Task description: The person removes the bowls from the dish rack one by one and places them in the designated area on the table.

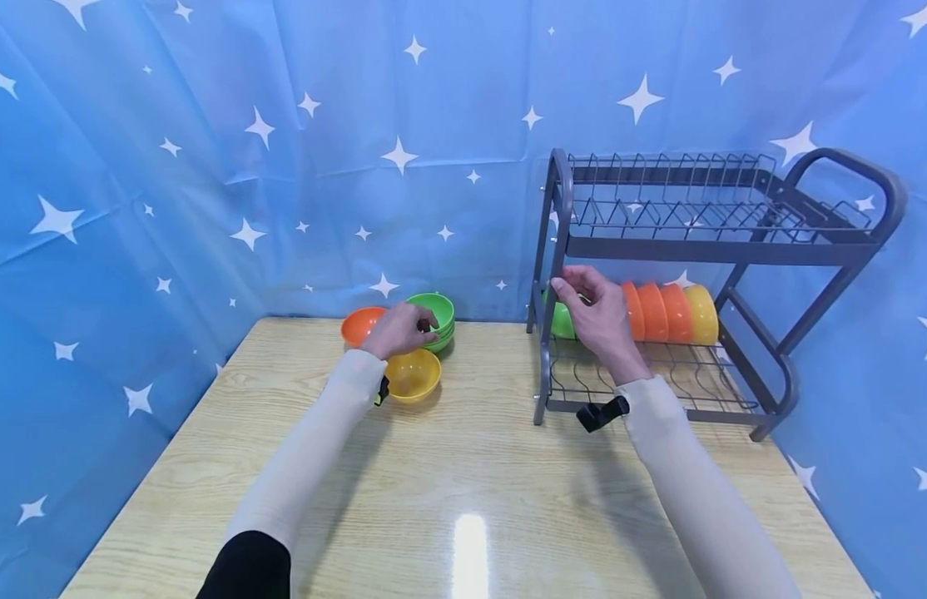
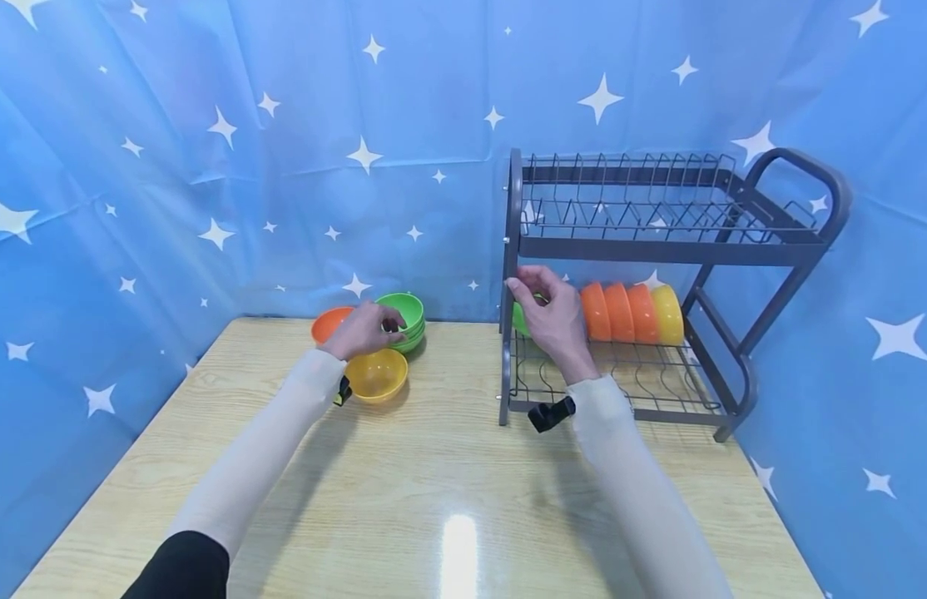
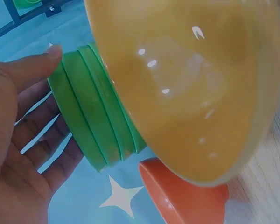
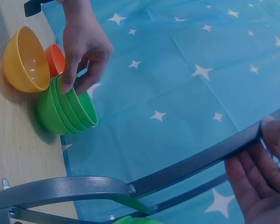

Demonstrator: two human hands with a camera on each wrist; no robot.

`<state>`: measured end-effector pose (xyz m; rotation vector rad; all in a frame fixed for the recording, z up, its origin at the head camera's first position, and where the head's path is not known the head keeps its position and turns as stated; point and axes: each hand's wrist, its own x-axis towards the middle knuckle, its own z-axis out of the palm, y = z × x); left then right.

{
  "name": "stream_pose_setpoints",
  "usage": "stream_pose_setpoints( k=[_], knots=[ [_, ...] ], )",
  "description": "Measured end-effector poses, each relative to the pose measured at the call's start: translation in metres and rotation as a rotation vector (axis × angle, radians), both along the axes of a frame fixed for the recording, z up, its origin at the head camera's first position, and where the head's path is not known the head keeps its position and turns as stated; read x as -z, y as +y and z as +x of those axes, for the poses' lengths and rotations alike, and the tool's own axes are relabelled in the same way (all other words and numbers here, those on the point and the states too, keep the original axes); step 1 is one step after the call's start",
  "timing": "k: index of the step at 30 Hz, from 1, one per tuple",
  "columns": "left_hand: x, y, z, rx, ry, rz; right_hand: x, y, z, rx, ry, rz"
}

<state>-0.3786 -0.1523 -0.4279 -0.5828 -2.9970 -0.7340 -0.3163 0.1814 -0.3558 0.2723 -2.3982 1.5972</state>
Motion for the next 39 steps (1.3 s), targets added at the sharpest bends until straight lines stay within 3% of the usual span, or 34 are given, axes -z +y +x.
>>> stream_pose_setpoints(
  k=[6, 13, 19, 26, 32, 39],
  knots=[
    [-0.001, 0.006, 0.0, 0.011, 0.032, 0.036, 0.0, 0.0, 0.0, 0.004, -0.006, 0.002],
    [-0.005, 0.024, 0.003, 0.067, 0.143, 0.076, 0.0, -0.001, 0.0, 0.005, 0.002, -0.008],
    [-0.011, 0.04, 0.01, 0.071, 0.148, 0.073, 0.002, 0.0, 0.0, 0.01, 0.037, 0.009],
    [-0.022, 0.056, 0.018, 0.1, 0.15, 0.159, 0.001, 0.0, -0.001, -0.001, 0.024, 0.026],
    [-0.036, 0.072, 0.025, 0.146, 0.175, 0.289, -0.002, 0.005, -0.006, -0.054, 0.025, 0.023],
    [-0.051, 0.092, 0.034, 0.185, 0.176, 0.394, 0.005, 0.022, -0.01, -0.083, 0.01, 0.114]
  ],
)
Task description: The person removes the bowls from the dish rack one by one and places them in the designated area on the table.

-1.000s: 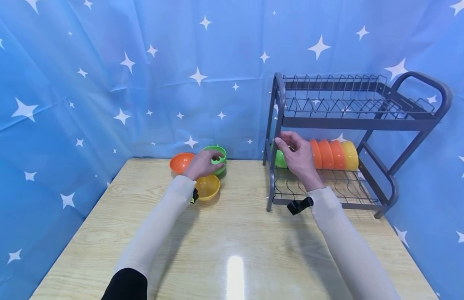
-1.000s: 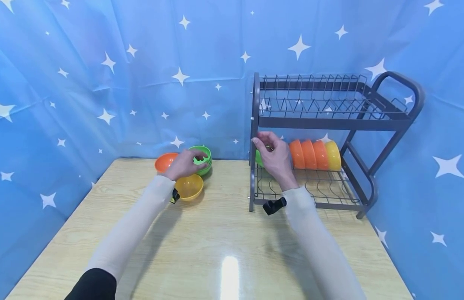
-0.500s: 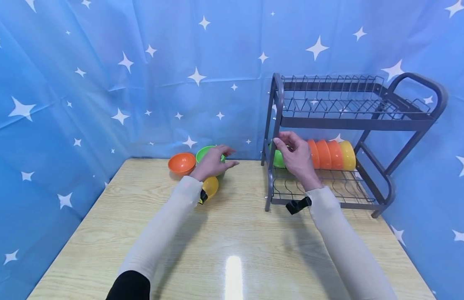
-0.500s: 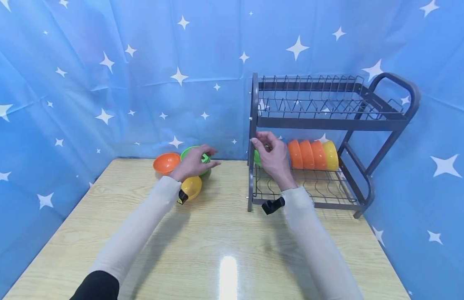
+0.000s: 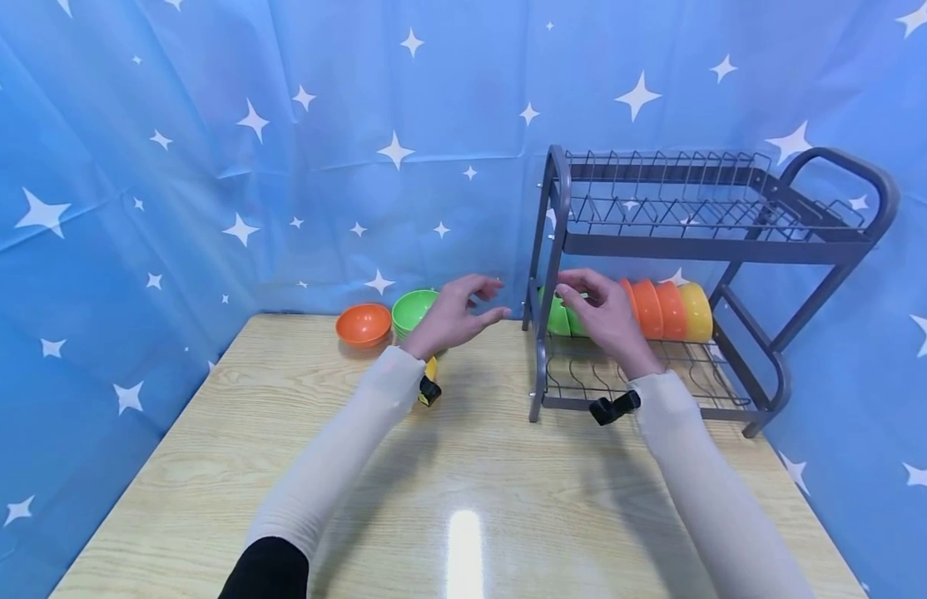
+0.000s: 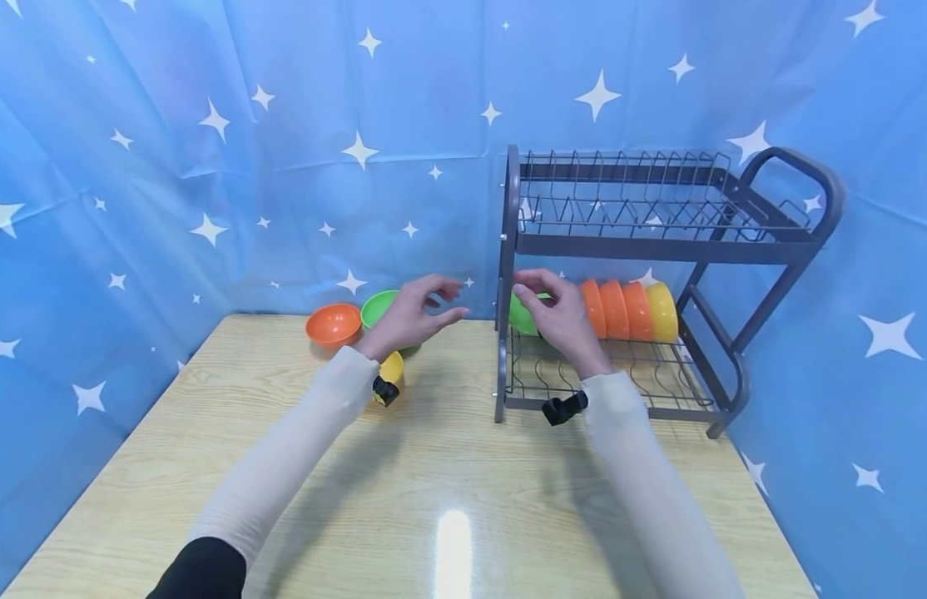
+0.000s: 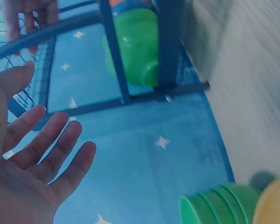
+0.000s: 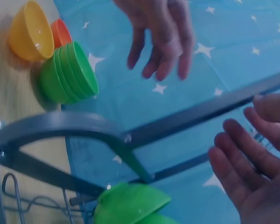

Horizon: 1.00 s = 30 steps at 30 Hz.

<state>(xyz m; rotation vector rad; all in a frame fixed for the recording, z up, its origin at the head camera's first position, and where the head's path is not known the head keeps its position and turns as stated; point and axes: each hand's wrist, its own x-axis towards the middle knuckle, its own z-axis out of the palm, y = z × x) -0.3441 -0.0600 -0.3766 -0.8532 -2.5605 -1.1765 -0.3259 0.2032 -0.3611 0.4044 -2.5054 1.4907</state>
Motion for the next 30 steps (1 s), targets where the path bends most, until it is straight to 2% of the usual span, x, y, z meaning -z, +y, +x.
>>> stream_pose_setpoints(
  k=[7, 12, 16, 23, 30],
  knots=[
    [-0.019, 0.021, 0.007, 0.029, 0.023, 0.105, 0.015, 0.008, -0.01, 0.046, 0.042, 0.121],
    [-0.035, 0.038, 0.012, 0.07, -0.009, 0.17, 0.024, 0.008, -0.017, 0.085, 0.026, 0.223],
    [-0.045, 0.05, 0.015, 0.08, -0.03, 0.206, 0.03, 0.007, -0.02, 0.119, 0.018, 0.284],
    [-0.056, 0.065, 0.015, 0.055, -0.059, 0.283, 0.039, 0.004, -0.024, 0.152, -0.023, 0.285],
    [-0.061, 0.075, 0.011, 0.003, -0.057, 0.335, 0.046, 0.002, -0.03, 0.181, -0.034, 0.267]
  ],
)
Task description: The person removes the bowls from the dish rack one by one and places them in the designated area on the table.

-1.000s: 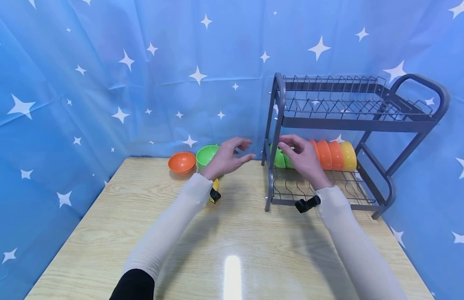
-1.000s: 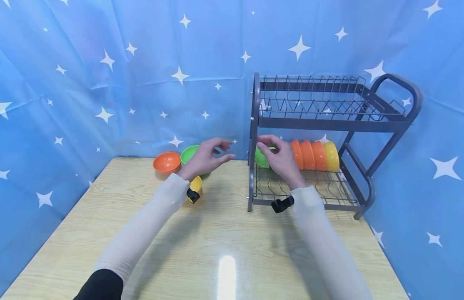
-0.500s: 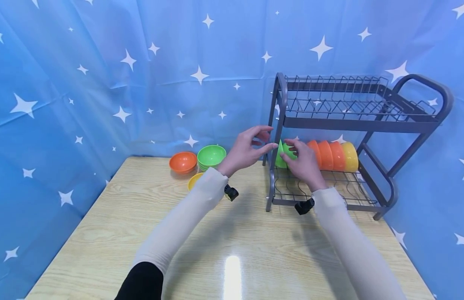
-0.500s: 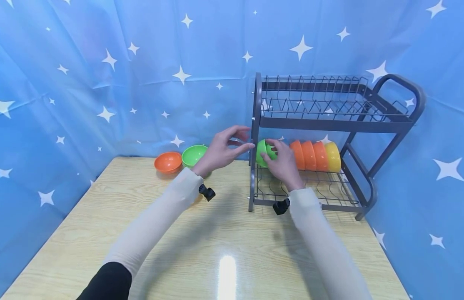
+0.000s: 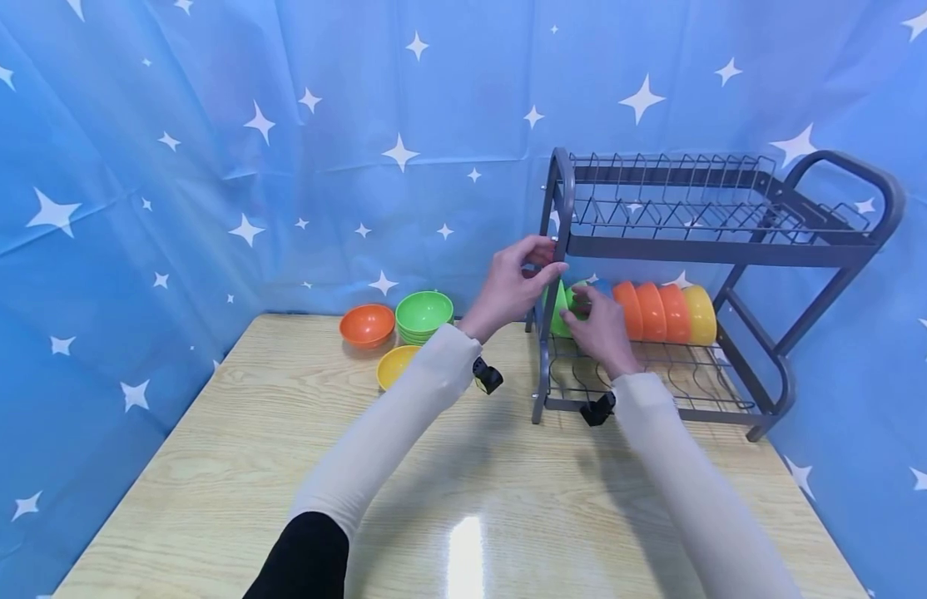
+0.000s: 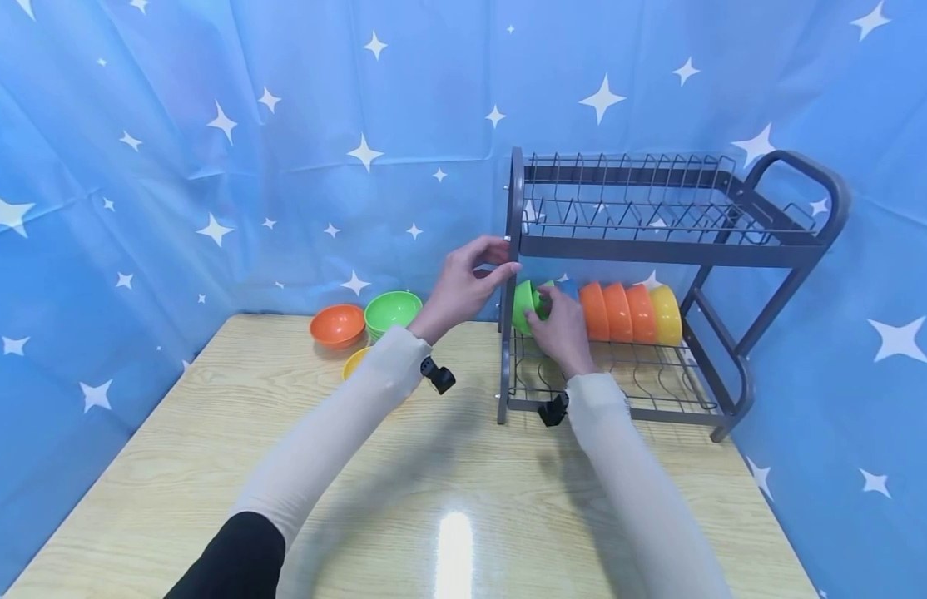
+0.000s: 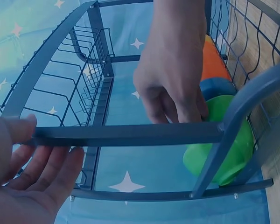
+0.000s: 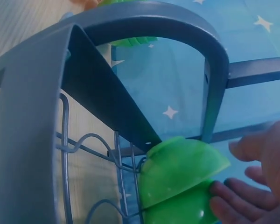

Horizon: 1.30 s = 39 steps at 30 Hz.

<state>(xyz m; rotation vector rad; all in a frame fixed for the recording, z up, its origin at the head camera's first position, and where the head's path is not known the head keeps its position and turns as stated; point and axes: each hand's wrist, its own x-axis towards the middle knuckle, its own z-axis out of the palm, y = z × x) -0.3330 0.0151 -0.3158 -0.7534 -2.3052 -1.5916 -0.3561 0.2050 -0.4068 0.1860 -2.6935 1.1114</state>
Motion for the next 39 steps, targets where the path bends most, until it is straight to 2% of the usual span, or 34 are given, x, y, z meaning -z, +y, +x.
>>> stream_pose_setpoints(
  k=[8, 15, 22, 26, 32, 39],
  knots=[
    [0.001, 0.008, -0.004, -0.055, 0.017, 0.001, 0.003, -0.006, -0.006, 0.047, 0.02, 0.015],
    [0.004, 0.008, -0.004, -0.06, 0.092, -0.031, 0.01, -0.008, -0.011, 0.09, 0.035, 0.039],
    [0.004, 0.009, -0.003, -0.061, 0.081, -0.043, 0.015, -0.007, -0.014, 0.099, 0.05, 0.051],
    [0.006, 0.01, -0.004, -0.055, 0.091, -0.033, 0.015, -0.005, -0.015, 0.1, 0.029, 0.028],
    [0.009, 0.01, -0.004, -0.036, 0.1, -0.014, 0.015, -0.002, -0.012, 0.112, -0.051, -0.041],
    [0.008, 0.01, -0.005, -0.05, 0.104, -0.002, 0.011, -0.001, -0.008, 0.148, -0.107, -0.149]
  ],
)
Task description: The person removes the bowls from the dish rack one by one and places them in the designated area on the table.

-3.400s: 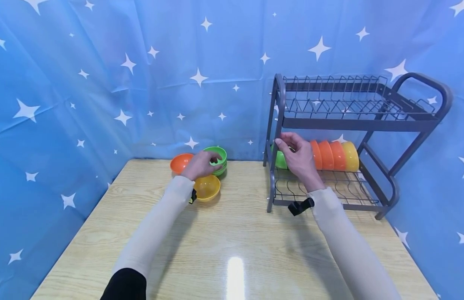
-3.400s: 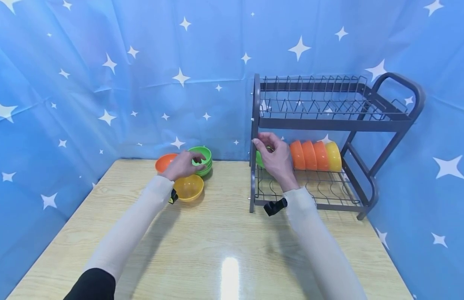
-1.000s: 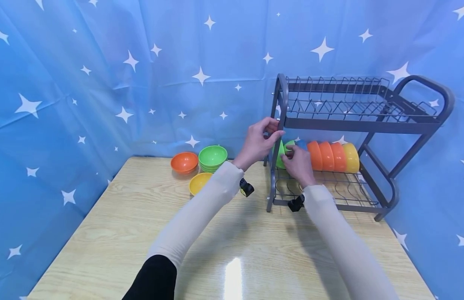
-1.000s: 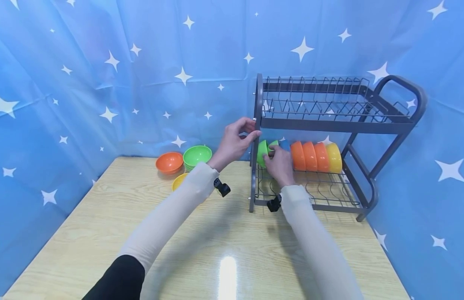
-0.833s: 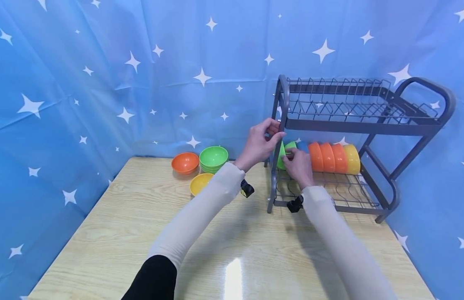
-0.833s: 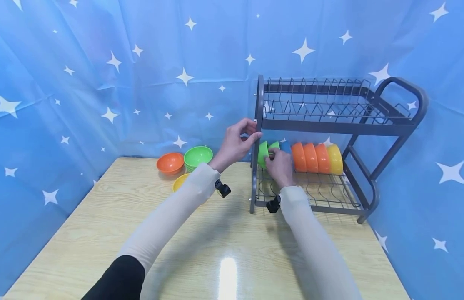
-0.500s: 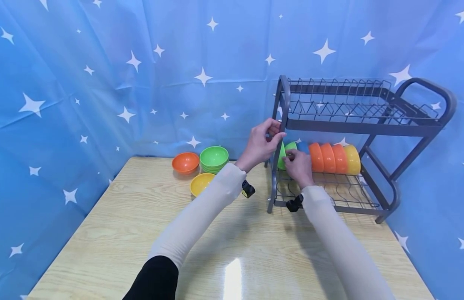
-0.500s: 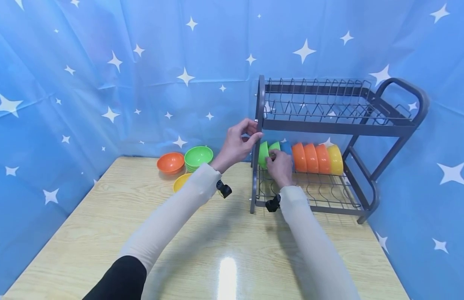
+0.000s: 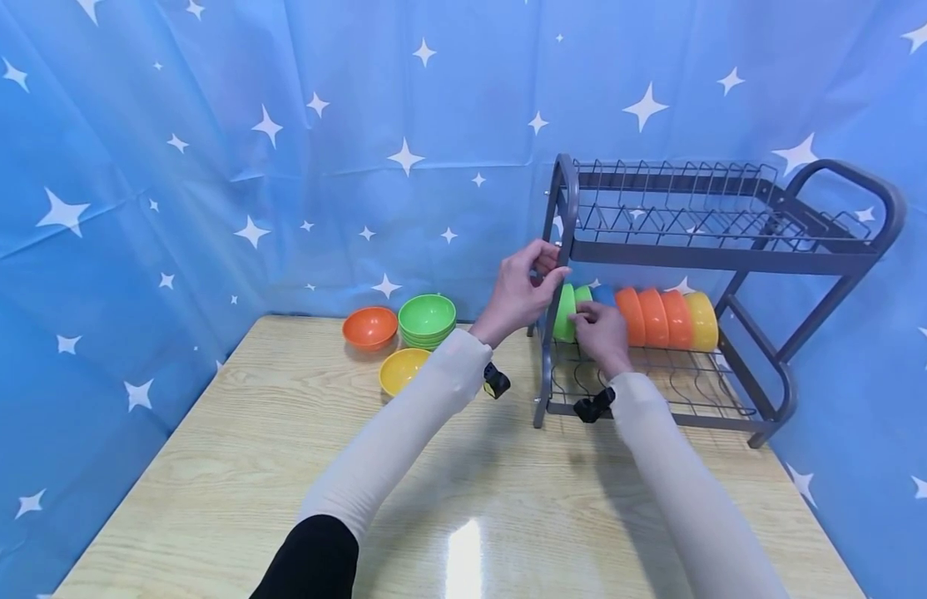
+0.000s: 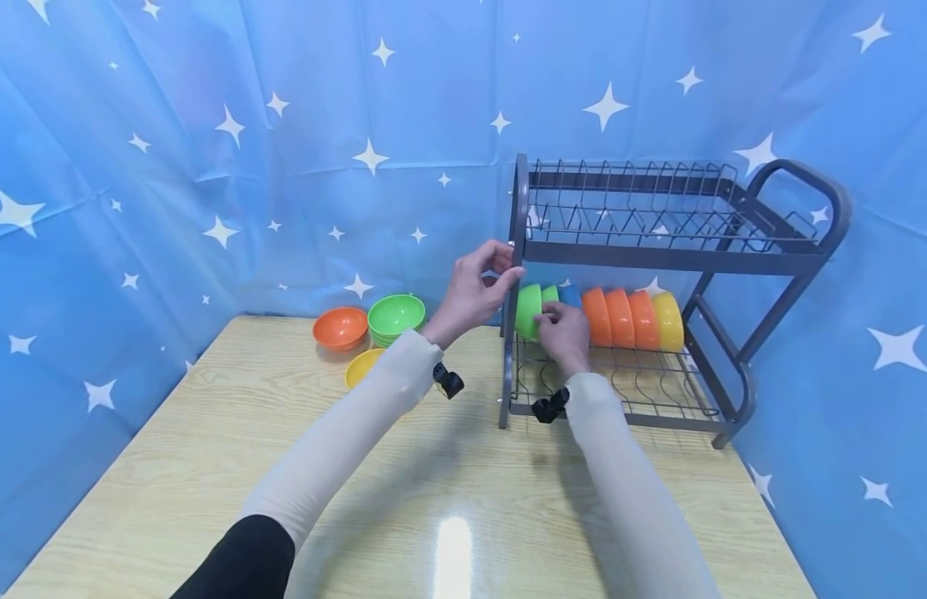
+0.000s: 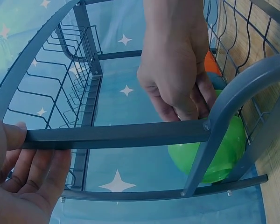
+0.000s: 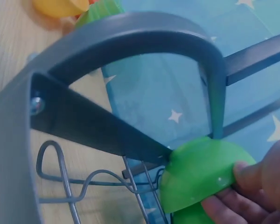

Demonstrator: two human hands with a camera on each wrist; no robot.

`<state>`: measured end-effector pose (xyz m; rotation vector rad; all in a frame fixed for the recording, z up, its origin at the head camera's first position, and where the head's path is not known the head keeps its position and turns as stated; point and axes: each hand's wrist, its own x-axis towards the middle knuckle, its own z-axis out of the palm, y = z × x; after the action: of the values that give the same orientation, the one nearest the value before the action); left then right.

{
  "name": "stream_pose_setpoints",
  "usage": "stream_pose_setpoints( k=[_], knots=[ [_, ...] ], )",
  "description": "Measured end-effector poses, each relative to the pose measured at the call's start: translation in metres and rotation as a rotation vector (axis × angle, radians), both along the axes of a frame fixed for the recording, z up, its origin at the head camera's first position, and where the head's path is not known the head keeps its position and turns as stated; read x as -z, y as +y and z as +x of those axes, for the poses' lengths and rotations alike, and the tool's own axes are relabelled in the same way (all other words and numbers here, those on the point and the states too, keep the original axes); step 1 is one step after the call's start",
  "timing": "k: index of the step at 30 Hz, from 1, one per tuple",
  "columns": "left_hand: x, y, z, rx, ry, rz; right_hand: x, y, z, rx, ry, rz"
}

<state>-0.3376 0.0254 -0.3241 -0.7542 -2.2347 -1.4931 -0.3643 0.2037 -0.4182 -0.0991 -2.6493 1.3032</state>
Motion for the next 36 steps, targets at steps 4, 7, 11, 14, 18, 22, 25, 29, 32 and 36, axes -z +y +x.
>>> stream_pose_setpoints(
  k=[4, 7, 11, 14, 18, 22, 25, 29, 32, 36],
  knots=[
    [0.0, 0.0, 0.0, 0.0, -0.006, -0.003, -0.001, 0.001, 0.0, 0.028, -0.047, -0.104],
    [0.0, 0.0, 0.0, -0.001, -0.012, -0.01, -0.002, 0.003, -0.001, 0.032, -0.082, -0.204],
    [0.001, -0.001, 0.0, 0.003, -0.019, -0.008, -0.003, 0.003, 0.001, 0.024, -0.114, -0.302],
    [0.002, -0.001, 0.001, 0.009, -0.023, -0.009, -0.004, 0.004, 0.002, 0.026, -0.133, -0.34],
    [0.001, 0.0, 0.0, 0.015, -0.02, -0.005, -0.007, 0.007, 0.003, 0.031, -0.15, -0.376],
    [0.001, 0.0, 0.0, 0.013, -0.02, -0.005, -0.009, 0.01, 0.003, 0.028, -0.166, -0.415],
    [0.0, -0.001, 0.0, 0.007, -0.024, -0.009, -0.01, 0.013, 0.004, 0.025, -0.171, -0.443],
    [0.0, -0.001, 0.0, 0.002, -0.029, -0.014, -0.01, 0.017, 0.006, 0.023, -0.171, -0.482],
    [-0.001, -0.001, 0.0, 0.003, -0.028, -0.011, -0.009, 0.02, 0.008, 0.017, -0.178, -0.513],
    [-0.001, 0.0, 0.0, 0.002, -0.029, -0.007, -0.008, 0.023, 0.01, 0.009, -0.187, -0.547]
  ],
)
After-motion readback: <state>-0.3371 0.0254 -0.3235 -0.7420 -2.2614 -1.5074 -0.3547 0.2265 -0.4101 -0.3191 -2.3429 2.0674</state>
